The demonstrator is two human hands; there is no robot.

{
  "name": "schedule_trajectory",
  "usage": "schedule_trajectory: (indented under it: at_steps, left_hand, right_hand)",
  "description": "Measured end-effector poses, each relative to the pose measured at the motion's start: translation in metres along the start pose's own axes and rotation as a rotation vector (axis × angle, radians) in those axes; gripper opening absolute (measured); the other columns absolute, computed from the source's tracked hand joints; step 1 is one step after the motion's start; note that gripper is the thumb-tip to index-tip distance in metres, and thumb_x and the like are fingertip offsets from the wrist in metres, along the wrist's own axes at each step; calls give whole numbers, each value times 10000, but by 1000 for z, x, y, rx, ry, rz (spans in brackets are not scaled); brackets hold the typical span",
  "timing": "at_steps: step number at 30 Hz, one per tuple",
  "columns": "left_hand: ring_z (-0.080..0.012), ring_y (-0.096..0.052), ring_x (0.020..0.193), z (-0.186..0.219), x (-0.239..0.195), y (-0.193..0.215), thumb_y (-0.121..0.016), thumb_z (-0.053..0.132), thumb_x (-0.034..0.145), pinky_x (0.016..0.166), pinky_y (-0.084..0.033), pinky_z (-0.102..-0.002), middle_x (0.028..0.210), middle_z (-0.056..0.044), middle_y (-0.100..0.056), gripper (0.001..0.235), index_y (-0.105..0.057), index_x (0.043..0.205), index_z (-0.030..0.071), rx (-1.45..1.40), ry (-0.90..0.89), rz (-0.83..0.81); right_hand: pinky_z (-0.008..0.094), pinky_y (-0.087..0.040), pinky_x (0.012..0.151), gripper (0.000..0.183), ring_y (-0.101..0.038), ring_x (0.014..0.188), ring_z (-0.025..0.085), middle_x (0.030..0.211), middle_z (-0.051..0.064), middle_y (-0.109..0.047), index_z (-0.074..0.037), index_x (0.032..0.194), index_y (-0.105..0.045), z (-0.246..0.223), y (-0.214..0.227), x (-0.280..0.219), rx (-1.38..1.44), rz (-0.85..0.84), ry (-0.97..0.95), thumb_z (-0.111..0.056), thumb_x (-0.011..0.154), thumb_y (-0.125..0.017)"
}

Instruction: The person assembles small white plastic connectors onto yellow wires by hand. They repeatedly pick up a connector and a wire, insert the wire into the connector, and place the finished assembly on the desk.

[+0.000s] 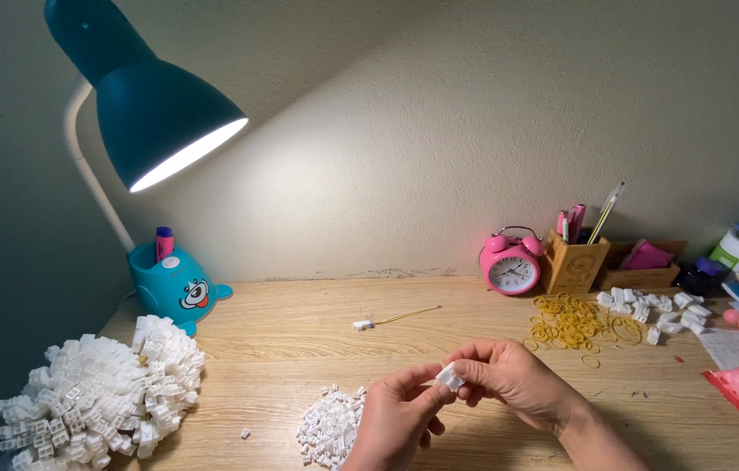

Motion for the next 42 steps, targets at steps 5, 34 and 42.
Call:
schedule_trajectory:
  at_steps: [5,34,42]
  left_hand:
    - [-139,-578,488,-12,-1,-2,-686,184,896,408,-430,-221,809,-110,-735,208,-756,1023,35,59,118,-142]
    - [-152,-526,479,9,-13,23,-695,150,882,407,-412,-240,697,-133,-679,169,-691,811,-3,275,186,-81]
    - [-169,-571,567,5,-1,40,-672,57,891,485,-518,-287,810,-149,-678,102,-694,959,-16,46,161,-82]
  right_hand:
    - [322,-513,579,210,-624,597,226,754,197,-700,103,928,-710,8,23,-2,15,74,-5,-75,815,-720]
    - [354,-544,597,218,-610,646,249,734,205,-625,98,962,-641,6,62,-6,138,239,-65,-85,853,-690]
    - [372,-539,624,245,-612,696,260,787,203,-628,89,1020,-632,9,70,-5,176,283,-7,-92,860,-671]
Point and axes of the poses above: each hand's wrist, its own x-axis towards the middle knuckle, its own y-axis out of the back of the hand, z = x × y, the point moved 10 cm from there along x, towards the middle knuckle
